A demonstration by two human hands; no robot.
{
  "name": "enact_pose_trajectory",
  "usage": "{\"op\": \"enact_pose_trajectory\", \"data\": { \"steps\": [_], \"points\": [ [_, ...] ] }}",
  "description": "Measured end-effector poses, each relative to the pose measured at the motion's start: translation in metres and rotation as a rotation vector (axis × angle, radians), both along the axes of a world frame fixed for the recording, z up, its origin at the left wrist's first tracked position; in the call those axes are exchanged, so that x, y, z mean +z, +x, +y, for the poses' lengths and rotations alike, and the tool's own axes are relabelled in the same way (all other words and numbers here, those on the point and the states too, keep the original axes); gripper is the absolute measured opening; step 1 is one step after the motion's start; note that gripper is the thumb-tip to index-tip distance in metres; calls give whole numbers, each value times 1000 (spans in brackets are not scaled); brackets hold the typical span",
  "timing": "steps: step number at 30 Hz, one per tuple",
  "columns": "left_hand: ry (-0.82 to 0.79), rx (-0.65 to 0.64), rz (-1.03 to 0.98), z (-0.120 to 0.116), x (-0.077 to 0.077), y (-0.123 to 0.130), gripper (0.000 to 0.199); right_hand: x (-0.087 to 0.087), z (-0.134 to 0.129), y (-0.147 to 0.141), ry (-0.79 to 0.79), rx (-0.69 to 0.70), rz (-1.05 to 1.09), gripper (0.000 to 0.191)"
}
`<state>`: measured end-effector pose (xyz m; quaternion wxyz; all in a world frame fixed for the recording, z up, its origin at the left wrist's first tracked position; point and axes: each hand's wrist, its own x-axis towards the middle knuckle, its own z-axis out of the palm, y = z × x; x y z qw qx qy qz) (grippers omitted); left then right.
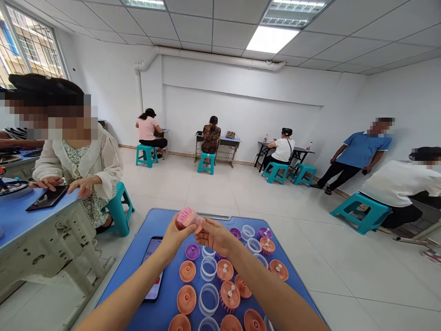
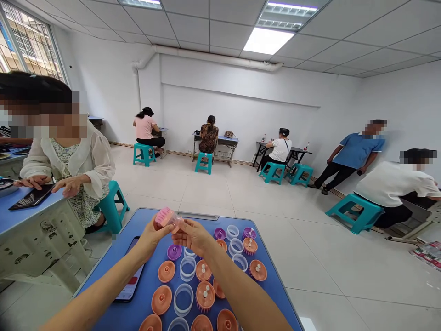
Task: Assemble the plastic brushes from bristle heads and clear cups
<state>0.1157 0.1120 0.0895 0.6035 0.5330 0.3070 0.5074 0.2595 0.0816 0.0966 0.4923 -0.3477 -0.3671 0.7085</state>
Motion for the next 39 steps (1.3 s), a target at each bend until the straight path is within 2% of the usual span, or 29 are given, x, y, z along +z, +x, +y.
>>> {"op": "enact_pose_trajectory", "data": {
  "steps": [5,7,11,13,16,18,20,23,26,27,30,32,36,39],
  "points": [
    [5,-34,29,-1,5,-1,49,-1,-1,-1,-202,77,74,50],
    [-3,-18,47,-1,6,-2,51,0,-3,-1,-179,82,60,47],
    [-3,22,60,-2,4,-2,50,-1,-5,0,-37,33,57,25],
    [9,27,60,-2,4,-2,49,-2,-5,0,-65,28,66,25],
    [17,13,58,-3,5,-1,55,-3,-5,-2,-199,82,87,48],
    [14,3,56,-3,6,0,59,-2,-5,-3,-231,93,94,56],
    [7,9,56,-2,5,0,60,0,-6,-3,-188,64,93,49],
    [8,31,60,-1,1,-1,62,0,-7,-1,-71,21,103,27],
    [29,9,64,-2,-1,-1,64,-4,-6,0,-68,1,106,22],
    [33,-8,61,-2,-1,-1,65,-5,-6,0,-107,0,102,24],
    [33,-42,64,-4,1,0,65,-8,-6,-1,-223,26,77,47],
    [45,-37,86,-4,2,1,65,-6,-7,0,-220,47,79,51],
    [68,-6,111,-2,1,-1,65,-2,-12,4,-71,85,100,28],
    [70,-23,111,-1,-2,-2,66,-4,-13,6,-10,65,123,28]
  ]
}}
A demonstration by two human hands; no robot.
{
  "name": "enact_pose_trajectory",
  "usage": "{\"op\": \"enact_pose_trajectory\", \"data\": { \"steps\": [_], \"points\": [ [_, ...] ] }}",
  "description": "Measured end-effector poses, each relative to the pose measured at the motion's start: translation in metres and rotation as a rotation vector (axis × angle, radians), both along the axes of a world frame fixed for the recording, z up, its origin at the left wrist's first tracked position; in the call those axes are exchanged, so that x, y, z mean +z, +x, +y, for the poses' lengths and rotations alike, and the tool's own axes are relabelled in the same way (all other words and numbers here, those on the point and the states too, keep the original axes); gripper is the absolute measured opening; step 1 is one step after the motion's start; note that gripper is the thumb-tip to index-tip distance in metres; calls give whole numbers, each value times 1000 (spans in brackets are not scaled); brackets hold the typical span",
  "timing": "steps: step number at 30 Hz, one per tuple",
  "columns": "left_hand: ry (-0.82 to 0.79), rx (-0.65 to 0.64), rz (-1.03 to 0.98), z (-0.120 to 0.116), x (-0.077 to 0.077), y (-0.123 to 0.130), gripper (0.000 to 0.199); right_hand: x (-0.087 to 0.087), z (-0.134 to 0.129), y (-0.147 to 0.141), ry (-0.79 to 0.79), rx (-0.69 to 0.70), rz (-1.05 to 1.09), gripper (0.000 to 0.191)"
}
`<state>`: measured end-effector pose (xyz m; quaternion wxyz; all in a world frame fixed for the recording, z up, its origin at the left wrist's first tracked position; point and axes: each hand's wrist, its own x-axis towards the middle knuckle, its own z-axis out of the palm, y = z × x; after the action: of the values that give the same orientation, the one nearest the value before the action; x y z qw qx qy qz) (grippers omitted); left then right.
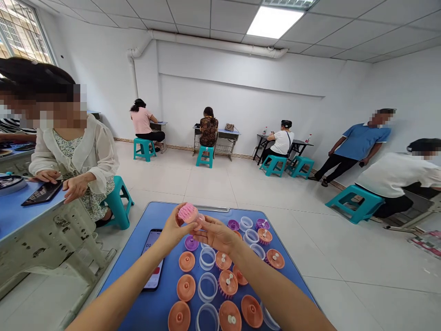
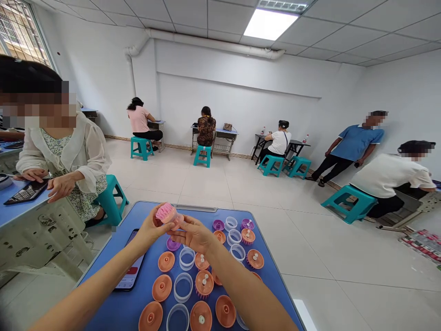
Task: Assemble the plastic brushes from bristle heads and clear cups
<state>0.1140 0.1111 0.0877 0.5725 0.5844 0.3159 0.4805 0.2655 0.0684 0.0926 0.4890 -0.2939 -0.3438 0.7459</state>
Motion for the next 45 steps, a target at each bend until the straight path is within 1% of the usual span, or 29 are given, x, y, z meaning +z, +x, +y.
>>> {"op": "enact_pose_trajectory", "data": {
  "steps": [8,13,17,19,22,25,26,28,30,32,34,35,36,37,39,41,43,45],
  "points": [
    [11,-53,64,0,0,-3,59,-8,1,0,-34,-27,-8,29],
    [-9,-132,72,0,1,-8,56,-13,-1,1,-70,3,-18,33],
    [-34,-147,39,1,0,-8,57,-14,-2,-1,-99,47,-8,37],
    [-34,-169,-7,1,1,-5,57,-12,-2,-4,-111,46,39,35],
    [-18,-210,-65,-1,4,0,52,-8,-2,-10,-133,-8,111,28],
    [37,-211,-12,-3,5,3,42,-6,-2,-14,-139,-31,123,24],
    [52,-217,16,-3,5,3,41,-6,-3,-13,-134,-27,100,24],
    [82,-206,59,-1,3,1,45,-5,-4,-10,-101,-45,8,23],
    [156,-139,119,2,2,-2,50,-4,-6,-5,-23,-89,-111,26],
    [274,-56,205,6,1,-7,48,-2,-8,1,71,-152,-203,43],
    [340,-31,282,7,2,-10,46,-1,-8,6,138,-203,-275,63],
    [338,-35,305,7,2,-11,48,-1,-7,8,161,-222,-314,69],
    [319,-41,317,7,2,-12,51,-2,-6,9,182,-237,-356,71],
    [295,-50,319,6,2,-12,53,-3,-5,10,209,-245,-398,69],
    [248,-87,288,5,0,-11,53,-7,-2,11,271,-262,-473,60],
    [185,-161,208,5,-2,-10,51,-11,-1,12,320,-307,-533,51],
    [98,-240,133,5,-4,-9,49,-14,0,12,351,-355,-586,49],
    [48,-278,107,4,-5,-9,50,-15,1,13,369,-381,-625,49]
  ]
}}
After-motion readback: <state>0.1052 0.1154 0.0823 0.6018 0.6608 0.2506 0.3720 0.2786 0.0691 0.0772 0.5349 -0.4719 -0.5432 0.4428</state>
